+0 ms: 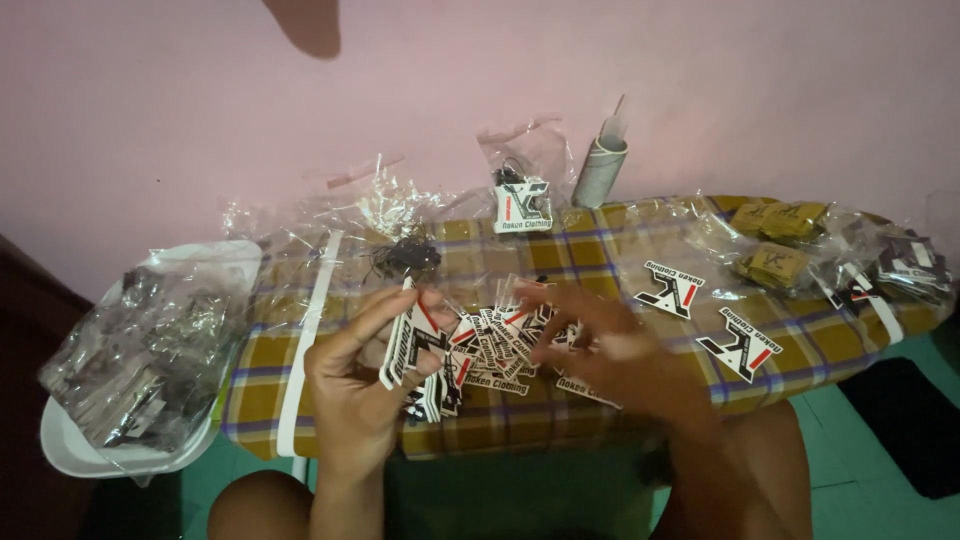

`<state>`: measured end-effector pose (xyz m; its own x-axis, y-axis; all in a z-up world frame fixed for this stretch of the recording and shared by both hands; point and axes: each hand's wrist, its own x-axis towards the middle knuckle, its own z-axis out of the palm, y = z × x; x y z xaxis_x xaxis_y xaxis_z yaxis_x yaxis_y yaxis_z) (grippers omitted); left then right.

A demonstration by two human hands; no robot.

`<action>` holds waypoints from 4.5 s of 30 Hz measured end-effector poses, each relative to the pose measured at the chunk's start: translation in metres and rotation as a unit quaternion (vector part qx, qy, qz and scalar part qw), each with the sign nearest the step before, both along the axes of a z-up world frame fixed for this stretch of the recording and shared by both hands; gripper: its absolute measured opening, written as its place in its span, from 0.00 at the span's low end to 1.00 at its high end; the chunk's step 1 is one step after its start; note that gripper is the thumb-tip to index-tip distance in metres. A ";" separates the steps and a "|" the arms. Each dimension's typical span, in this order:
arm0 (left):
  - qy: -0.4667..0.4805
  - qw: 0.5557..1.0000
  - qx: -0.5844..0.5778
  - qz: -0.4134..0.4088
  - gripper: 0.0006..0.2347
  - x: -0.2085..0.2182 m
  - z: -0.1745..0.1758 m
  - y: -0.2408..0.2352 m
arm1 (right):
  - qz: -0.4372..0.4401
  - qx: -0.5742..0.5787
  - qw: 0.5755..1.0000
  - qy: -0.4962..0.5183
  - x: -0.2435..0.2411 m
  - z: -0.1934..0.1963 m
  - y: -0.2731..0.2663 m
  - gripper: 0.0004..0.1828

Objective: The person sorts a pile of stickers on a table, then places them into a clear plastic bag. They also handle a bundle of black hair ties, placing them into the same bag. The person continues to organize the stickers and hair ties on the table.

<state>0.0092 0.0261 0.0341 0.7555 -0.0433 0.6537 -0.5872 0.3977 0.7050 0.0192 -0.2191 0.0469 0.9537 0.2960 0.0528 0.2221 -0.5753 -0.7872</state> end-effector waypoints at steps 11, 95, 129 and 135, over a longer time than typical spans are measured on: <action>0.042 0.999 0.027 0.004 0.20 0.006 -0.006 -0.001 | -0.100 -0.267 0.954 0.090 0.029 0.002 -0.059 0.28; -0.063 0.968 0.183 0.161 0.35 0.033 -0.031 -0.032 | 0.026 0.375 0.918 0.129 0.039 -0.071 0.019 0.09; 0.170 0.979 -0.099 0.058 0.25 0.059 -0.073 -0.036 | -0.017 0.172 0.976 -0.133 0.022 -0.032 0.008 0.10; 0.178 0.978 -0.092 0.055 0.26 0.050 -0.057 -0.042 | -0.027 0.176 0.975 -0.136 0.015 -0.030 0.025 0.08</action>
<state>0.0594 -0.0157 -0.0234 0.9298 0.1449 0.3383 -0.3648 0.4856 0.7944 0.0338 -0.1940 0.0170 0.9039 0.1631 0.3955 0.4273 -0.2973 -0.8538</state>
